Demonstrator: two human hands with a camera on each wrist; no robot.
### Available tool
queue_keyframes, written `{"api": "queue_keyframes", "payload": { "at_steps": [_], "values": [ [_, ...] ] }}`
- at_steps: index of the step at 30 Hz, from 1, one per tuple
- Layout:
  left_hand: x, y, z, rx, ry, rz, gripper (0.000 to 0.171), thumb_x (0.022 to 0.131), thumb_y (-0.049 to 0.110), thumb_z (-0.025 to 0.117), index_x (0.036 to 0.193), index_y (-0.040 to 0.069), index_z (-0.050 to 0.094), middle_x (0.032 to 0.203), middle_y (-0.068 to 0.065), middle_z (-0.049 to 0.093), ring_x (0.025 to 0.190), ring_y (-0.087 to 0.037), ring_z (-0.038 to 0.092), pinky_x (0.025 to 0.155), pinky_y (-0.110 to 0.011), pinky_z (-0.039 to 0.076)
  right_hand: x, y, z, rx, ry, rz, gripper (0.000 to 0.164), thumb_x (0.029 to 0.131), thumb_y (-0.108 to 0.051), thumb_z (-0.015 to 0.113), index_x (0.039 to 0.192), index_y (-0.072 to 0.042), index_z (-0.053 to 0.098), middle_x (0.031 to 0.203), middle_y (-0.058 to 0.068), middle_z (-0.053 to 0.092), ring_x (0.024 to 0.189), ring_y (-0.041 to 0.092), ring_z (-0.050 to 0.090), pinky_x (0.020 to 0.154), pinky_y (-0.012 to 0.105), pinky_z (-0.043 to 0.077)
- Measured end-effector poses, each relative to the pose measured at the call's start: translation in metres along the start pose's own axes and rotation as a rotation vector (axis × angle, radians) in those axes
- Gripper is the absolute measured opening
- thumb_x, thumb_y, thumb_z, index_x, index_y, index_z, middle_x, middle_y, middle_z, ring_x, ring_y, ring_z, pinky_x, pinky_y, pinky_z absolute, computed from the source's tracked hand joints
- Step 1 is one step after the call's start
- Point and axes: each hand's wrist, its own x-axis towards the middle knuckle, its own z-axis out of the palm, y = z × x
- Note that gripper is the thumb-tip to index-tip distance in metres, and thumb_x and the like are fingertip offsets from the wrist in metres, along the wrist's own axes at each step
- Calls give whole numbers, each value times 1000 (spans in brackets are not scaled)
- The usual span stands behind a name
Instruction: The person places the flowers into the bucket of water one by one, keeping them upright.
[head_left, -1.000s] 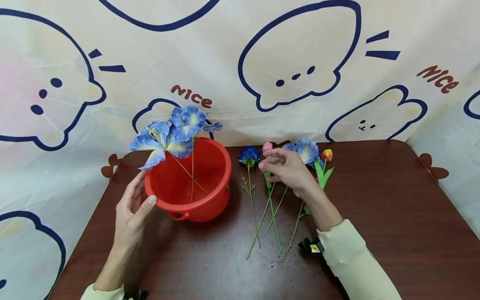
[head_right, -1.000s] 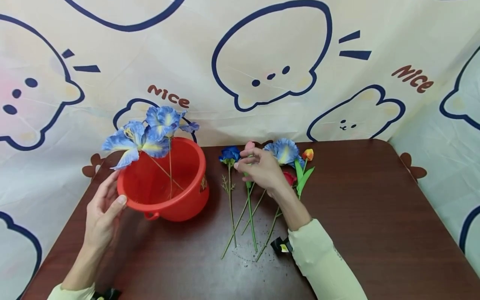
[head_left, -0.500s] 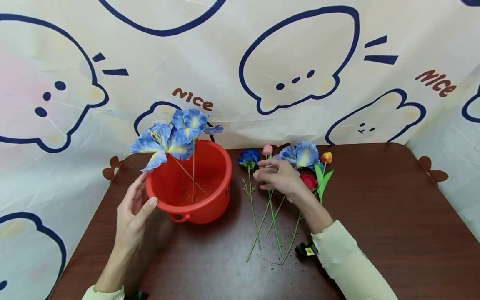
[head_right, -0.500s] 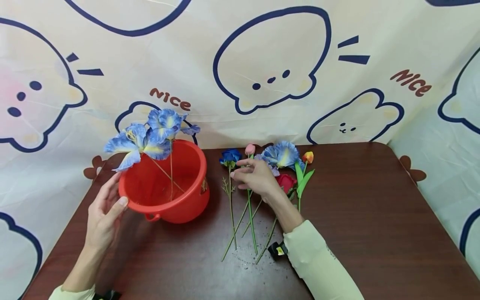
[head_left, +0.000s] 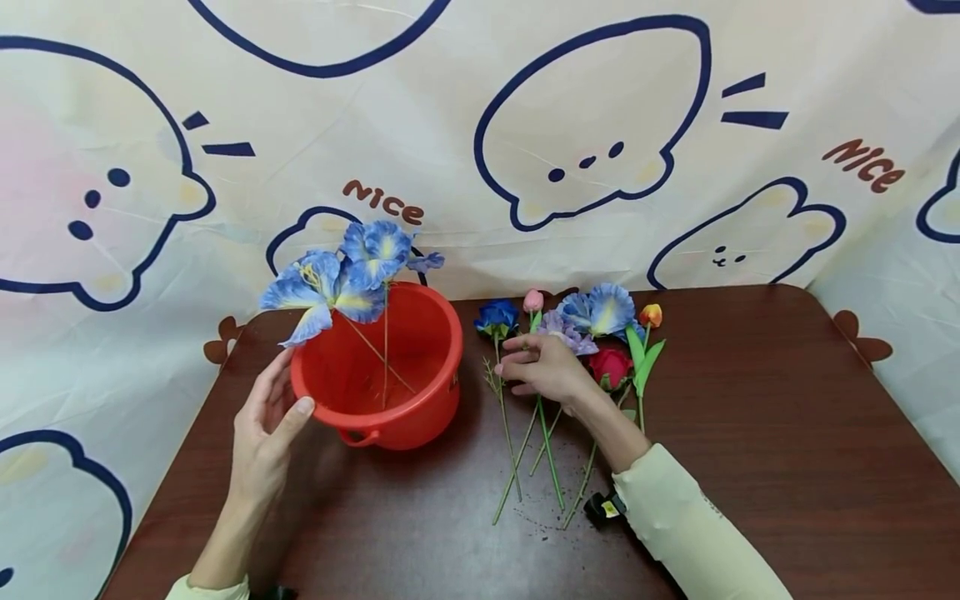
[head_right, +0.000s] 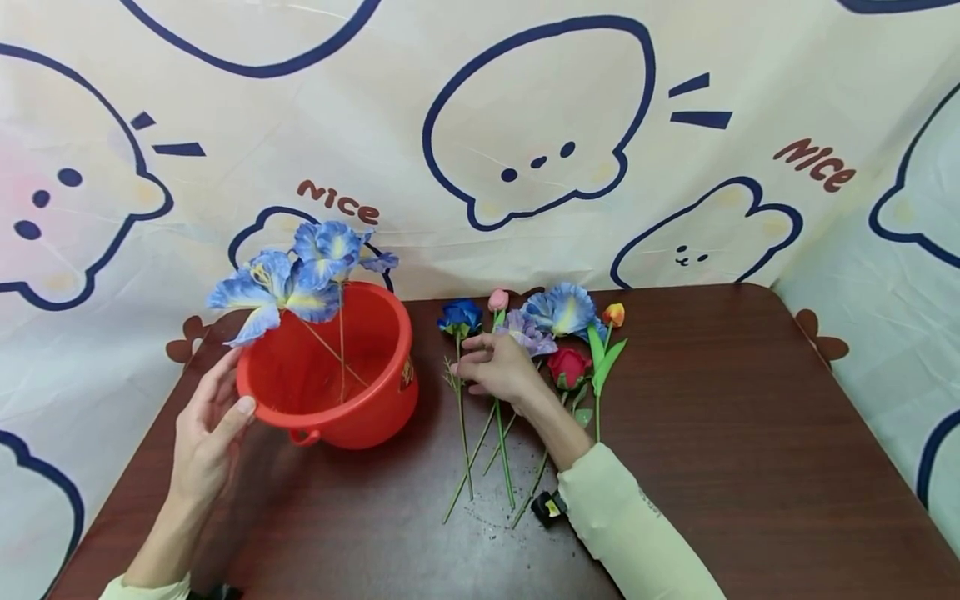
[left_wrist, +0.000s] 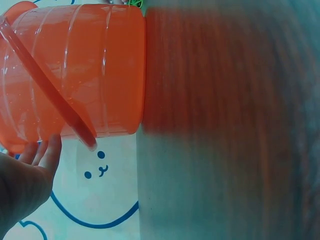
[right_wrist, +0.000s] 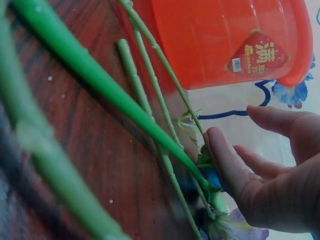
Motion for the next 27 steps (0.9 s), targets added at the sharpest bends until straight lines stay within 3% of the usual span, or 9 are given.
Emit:
{"api": "queue_keyframes", "payload": {
  "at_steps": [18,27],
  "values": [
    [-1,0,-1,0,-12,-9,67,99,-2,61,162,15,46,154,1,59,137,-14,58,97,-13,56,5,16,12,-10,-2,46,53,96,-6,76,145,3,57,134,27,69,103,29,79,76,38,68],
    [-1,1,-2,18,-13,-25,67,100,0,62,163,16,46,154,2,58,137,-13,57,96,-12,57,6,13,14,84,3,46,51,96,1,74,144,6,58,131,26,73,94,21,79,74,34,68]
  ]
}}
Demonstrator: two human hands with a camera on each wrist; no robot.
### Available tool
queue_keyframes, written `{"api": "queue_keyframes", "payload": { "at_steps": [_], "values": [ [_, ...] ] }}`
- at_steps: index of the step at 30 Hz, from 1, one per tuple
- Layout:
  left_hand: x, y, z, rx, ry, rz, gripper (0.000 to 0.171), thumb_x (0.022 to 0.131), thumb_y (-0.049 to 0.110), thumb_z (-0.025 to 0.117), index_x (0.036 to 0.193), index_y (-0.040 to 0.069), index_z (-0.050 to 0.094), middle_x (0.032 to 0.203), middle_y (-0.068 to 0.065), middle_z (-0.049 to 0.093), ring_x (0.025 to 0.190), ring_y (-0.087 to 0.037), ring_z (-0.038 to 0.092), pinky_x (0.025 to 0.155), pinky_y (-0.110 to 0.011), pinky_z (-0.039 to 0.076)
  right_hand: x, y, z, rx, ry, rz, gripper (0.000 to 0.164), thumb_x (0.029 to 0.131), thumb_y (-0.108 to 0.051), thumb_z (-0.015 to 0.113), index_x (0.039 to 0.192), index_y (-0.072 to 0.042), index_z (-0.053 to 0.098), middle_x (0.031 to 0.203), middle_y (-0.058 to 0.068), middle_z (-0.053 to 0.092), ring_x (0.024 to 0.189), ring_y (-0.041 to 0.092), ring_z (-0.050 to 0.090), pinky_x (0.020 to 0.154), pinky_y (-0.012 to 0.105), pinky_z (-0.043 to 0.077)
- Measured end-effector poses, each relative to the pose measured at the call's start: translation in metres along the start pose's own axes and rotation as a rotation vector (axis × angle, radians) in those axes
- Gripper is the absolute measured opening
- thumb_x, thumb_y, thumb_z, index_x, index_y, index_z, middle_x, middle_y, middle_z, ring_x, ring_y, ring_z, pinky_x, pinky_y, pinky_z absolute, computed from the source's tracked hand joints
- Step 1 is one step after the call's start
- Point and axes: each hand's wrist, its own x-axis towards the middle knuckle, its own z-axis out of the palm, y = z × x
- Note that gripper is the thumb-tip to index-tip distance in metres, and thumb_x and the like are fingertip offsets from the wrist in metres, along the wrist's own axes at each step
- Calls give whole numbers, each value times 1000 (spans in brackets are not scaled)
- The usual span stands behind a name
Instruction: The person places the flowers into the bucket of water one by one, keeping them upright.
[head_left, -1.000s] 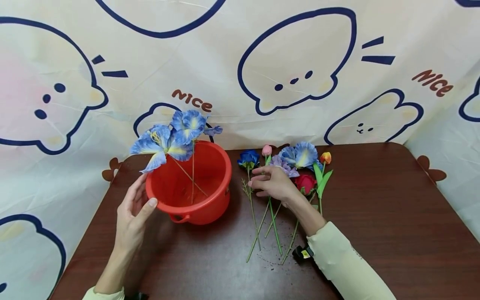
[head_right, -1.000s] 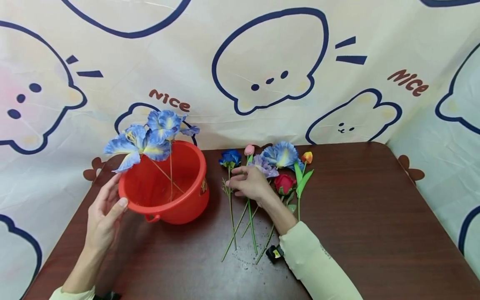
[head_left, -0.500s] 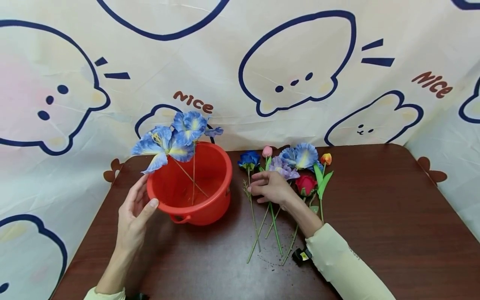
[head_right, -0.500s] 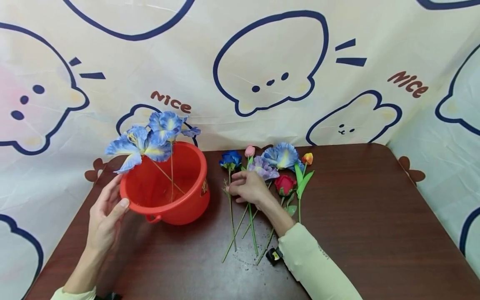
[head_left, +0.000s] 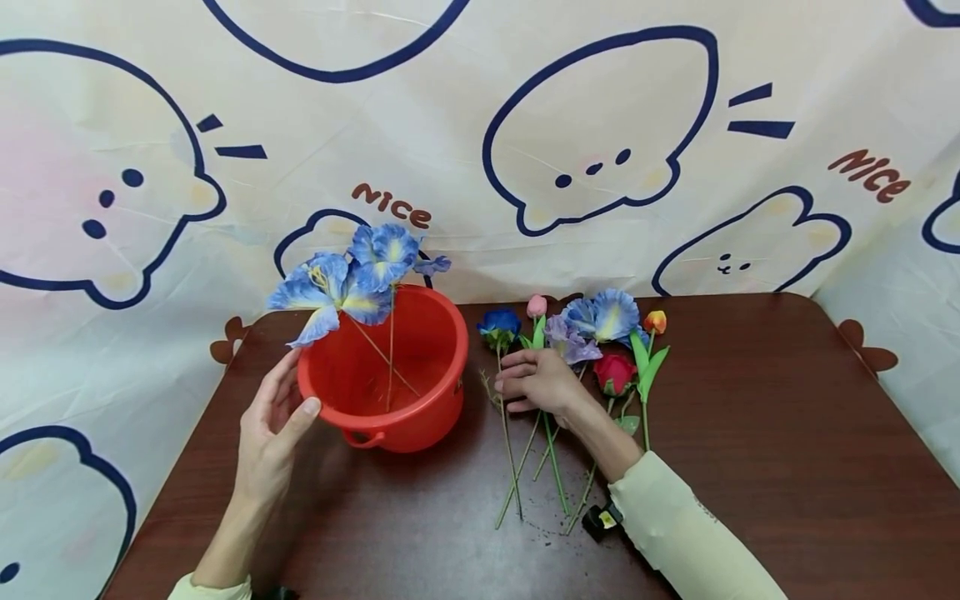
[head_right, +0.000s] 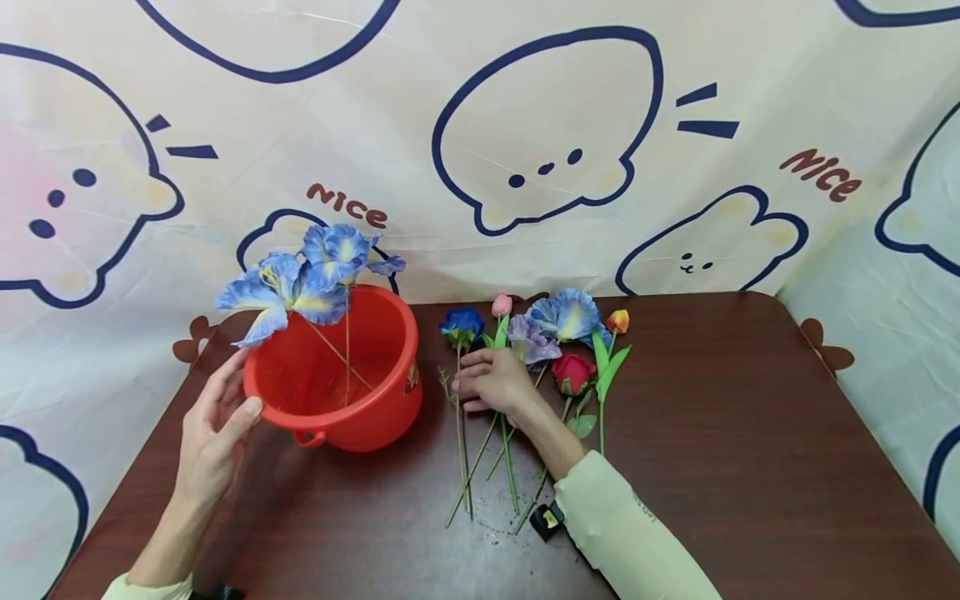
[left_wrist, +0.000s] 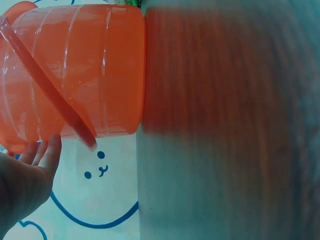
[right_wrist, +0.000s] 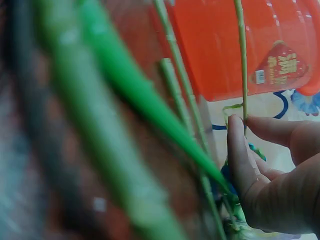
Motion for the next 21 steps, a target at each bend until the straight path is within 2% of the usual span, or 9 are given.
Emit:
{"api": "queue_keyframes", "payload": {
  "at_steps": [8,16,21],
  "values": [
    [0,-1,0,-1,1,7,67,100,-2,61,163,15,46,152,3,59,136,-14,58,96,-12,57,-9,-19,-8,33,52,-64,49,98,1,73,145,4,59,132,23,72,95,16,78,76,34,68],
    [-1,0,0,8,0,8,67,100,-1,62,163,14,45,152,4,59,136,-12,58,95,-12,57,-21,-34,-7,32,78,-160,43,99,-2,73,141,-2,63,137,23,68,103,22,80,78,37,68],
    [-1,-1,0,7,1,14,67,100,-1,62,163,15,46,153,3,59,136,-13,58,96,-12,57,-25,-39,-6,50,87,-203,43,99,-1,73,141,-3,63,136,24,69,99,19,81,77,36,68]
  ]
}}
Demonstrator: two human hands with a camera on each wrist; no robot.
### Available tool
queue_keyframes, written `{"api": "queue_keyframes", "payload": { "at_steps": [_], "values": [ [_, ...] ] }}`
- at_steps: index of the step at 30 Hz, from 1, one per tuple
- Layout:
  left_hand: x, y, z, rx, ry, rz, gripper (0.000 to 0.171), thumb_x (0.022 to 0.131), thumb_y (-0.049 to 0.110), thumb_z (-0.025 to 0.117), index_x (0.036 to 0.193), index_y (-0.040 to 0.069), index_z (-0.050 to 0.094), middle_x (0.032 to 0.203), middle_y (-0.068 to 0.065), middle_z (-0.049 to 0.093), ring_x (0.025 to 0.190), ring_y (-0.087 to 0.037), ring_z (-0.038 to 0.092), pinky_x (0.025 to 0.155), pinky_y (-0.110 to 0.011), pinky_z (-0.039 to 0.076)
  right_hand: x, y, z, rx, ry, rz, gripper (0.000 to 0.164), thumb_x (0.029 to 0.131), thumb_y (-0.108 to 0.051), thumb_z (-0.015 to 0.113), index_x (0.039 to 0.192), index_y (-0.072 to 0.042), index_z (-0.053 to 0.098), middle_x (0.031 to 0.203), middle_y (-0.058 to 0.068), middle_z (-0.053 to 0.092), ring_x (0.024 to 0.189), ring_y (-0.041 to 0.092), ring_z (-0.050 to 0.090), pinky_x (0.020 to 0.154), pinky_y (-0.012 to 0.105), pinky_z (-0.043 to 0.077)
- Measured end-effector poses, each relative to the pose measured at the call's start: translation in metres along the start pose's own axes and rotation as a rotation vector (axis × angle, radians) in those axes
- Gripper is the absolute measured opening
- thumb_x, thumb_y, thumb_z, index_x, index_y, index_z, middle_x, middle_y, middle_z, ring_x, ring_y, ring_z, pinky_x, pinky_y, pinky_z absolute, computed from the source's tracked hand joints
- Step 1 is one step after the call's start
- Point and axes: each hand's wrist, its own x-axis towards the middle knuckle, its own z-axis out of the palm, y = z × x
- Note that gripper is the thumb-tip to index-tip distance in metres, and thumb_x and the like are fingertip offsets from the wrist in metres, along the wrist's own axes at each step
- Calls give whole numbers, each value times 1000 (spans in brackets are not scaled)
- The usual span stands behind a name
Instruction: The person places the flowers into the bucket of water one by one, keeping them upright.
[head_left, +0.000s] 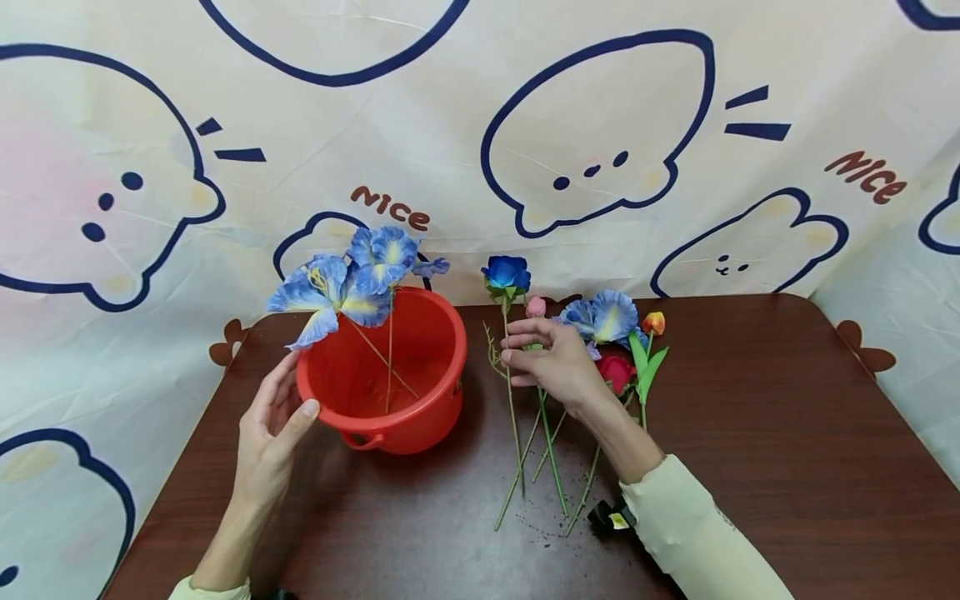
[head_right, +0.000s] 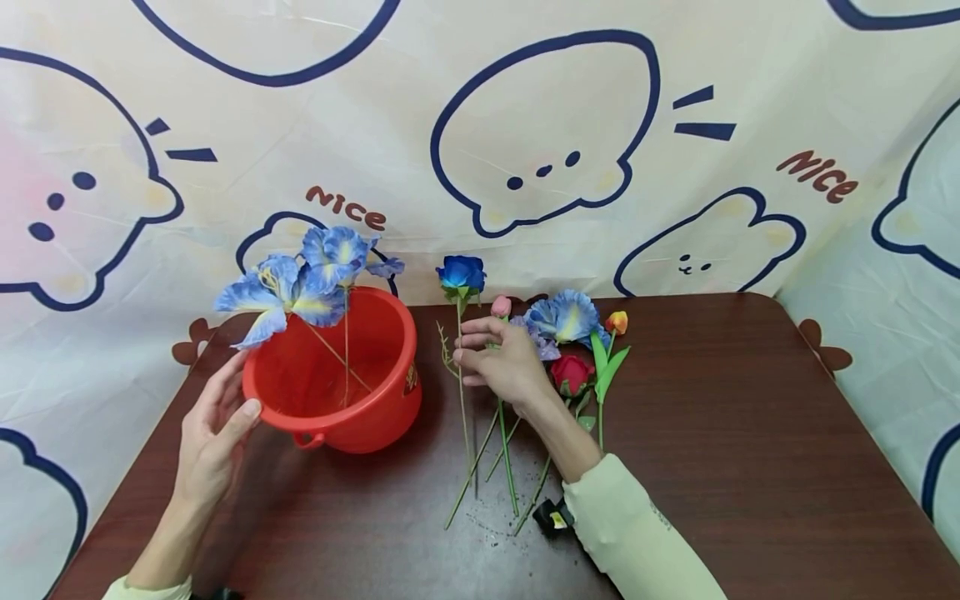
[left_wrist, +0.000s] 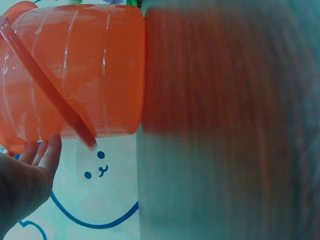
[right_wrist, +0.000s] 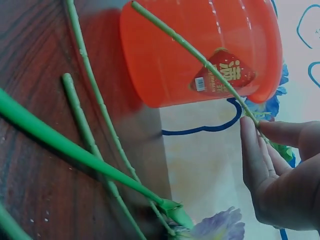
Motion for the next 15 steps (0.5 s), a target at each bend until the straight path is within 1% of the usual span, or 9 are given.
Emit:
{"api": "queue_keyframes", "payload": {
  "at_steps": [5,15],
  "values": [
    [0,0,0,11,4,-8,67,100,0,62,163,16,46,153,2,58,136,-13,58,95,-12,57,-3,-6,-2,-14,10,-12,43,99,-2,73,141,-5,62,134,20,69,100,20,80,77,36,68],
    [0,1,1,-2,2,-8,67,100,-1,62,163,16,46,154,2,58,136,-13,58,96,-12,57,-9,-17,-2,-26,29,-69,43,99,-2,74,140,-6,64,132,19,70,97,15,79,76,34,68]
  ]
}}
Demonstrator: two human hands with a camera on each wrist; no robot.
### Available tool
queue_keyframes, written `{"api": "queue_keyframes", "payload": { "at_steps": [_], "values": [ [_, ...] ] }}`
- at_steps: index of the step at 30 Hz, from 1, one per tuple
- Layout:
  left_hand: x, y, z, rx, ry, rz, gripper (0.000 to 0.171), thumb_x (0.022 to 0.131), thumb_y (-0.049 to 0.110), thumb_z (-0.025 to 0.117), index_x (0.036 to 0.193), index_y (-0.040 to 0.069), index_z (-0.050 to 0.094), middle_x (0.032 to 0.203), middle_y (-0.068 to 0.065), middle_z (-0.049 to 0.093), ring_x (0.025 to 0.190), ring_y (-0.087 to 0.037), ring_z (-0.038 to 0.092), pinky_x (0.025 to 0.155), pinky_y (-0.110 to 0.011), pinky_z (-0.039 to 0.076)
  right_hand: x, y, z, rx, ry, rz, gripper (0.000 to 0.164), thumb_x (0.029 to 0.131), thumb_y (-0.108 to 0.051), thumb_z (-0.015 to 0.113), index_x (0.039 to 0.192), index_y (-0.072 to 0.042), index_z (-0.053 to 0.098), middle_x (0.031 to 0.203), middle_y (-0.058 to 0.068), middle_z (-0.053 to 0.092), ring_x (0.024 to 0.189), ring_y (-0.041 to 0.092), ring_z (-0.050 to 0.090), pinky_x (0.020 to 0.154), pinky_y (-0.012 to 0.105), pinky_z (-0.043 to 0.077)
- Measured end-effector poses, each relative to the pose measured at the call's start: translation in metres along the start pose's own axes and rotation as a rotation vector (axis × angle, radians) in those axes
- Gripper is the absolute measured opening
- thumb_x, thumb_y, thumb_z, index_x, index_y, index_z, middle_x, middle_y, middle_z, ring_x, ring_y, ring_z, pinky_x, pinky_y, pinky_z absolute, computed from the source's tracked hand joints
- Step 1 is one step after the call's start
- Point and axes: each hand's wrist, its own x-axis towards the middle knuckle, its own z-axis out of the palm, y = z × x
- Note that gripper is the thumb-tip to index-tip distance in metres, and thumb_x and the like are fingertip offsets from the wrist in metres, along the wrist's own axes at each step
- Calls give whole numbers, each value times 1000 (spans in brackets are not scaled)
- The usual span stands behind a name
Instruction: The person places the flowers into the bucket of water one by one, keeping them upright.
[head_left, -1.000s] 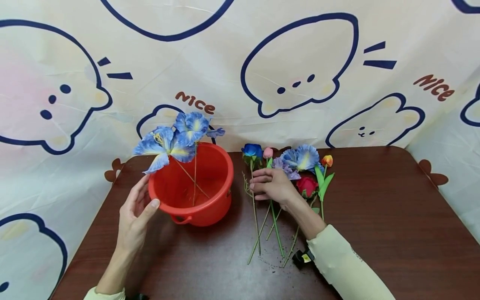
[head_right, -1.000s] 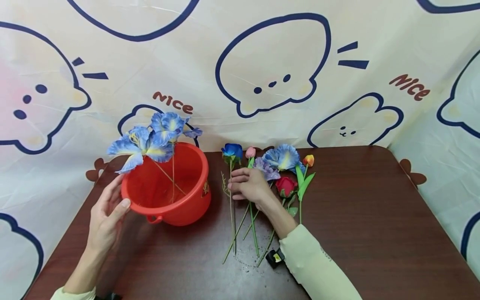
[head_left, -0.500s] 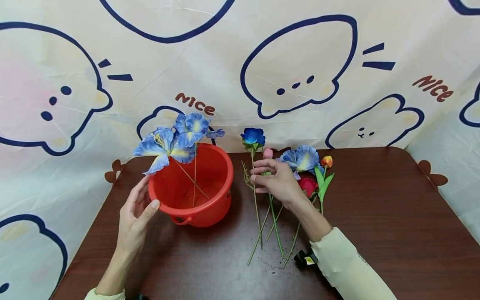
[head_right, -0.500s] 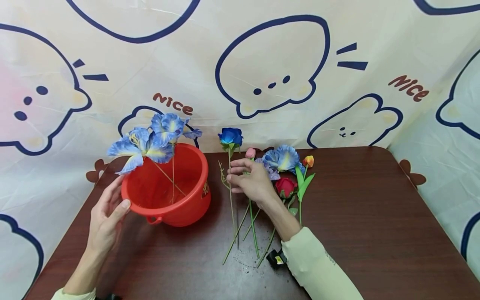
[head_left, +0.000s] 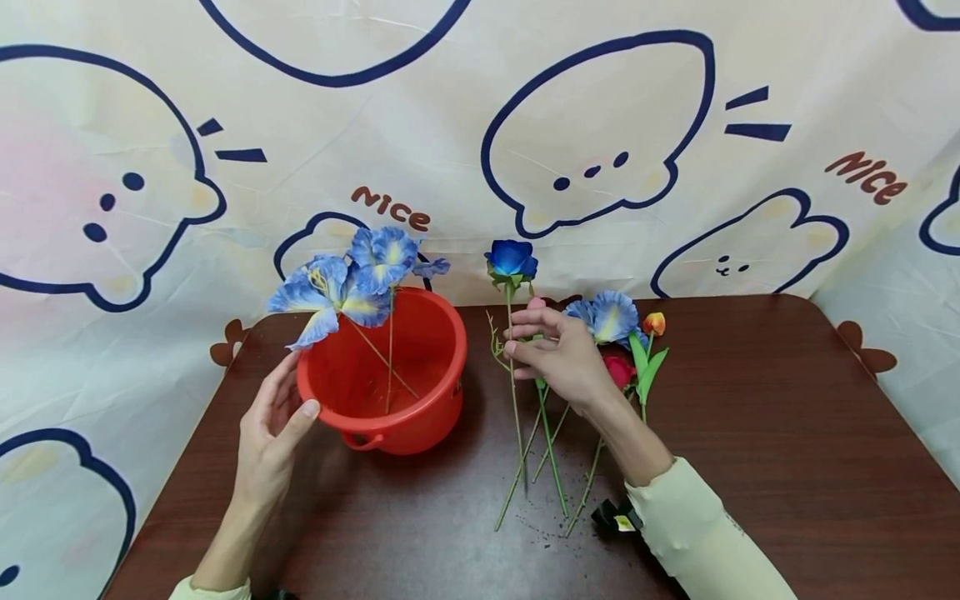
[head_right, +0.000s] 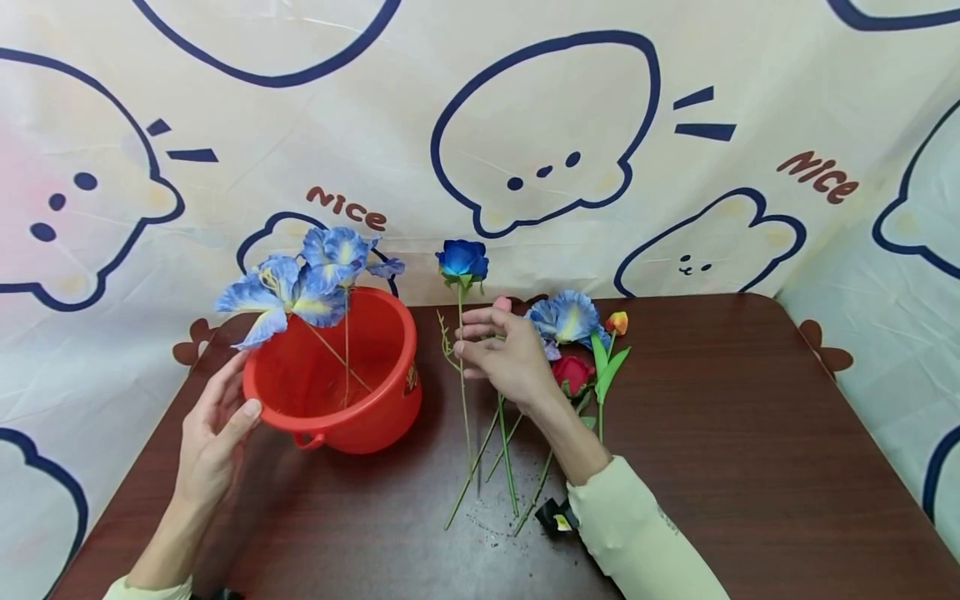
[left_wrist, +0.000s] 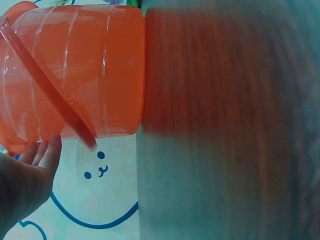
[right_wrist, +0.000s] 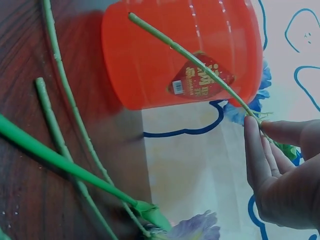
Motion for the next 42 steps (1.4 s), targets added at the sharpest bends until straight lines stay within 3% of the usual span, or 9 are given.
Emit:
{"api": "queue_keyframes", "payload": {
  "at_steps": [12,22,25,33,42],
  "values": [
    [0,0,-1,-16,-6,0,67,100,-2,61,163,15,45,153,3,59,136,-13,59,95,-13,58,-9,-27,-1,23,20,-195,41,98,1,74,138,-1,64,128,26,69,95,19,79,75,37,68],
    [1,0,0,-1,-23,-11,68,100,1,62,164,16,44,154,3,57,135,-12,59,93,-14,59,-11,-88,21,-82,37,-475,42,96,1,77,136,-2,68,120,22,74,94,32,79,70,36,68],
    [1,0,-1,1,-21,-9,68,100,1,62,164,16,44,155,3,57,134,-13,59,93,-14,59,-13,-106,28,-130,45,-543,42,95,-1,78,136,-2,68,119,19,75,95,29,79,72,37,68],
    [2,1,-1,9,-7,-2,67,100,0,62,163,16,46,153,4,59,136,-13,58,95,-13,58,-10,-136,44,-115,-24,-584,40,97,-4,77,137,-3,68,119,14,75,97,24,79,76,40,69],
    [0,1,0,8,-4,-9,67,100,0,63,163,17,45,154,3,58,137,-13,58,95,-13,58,10,-133,62,-45,-83,-569,39,98,-2,75,136,-1,67,120,17,74,98,26,78,76,40,69]
  ]
}}
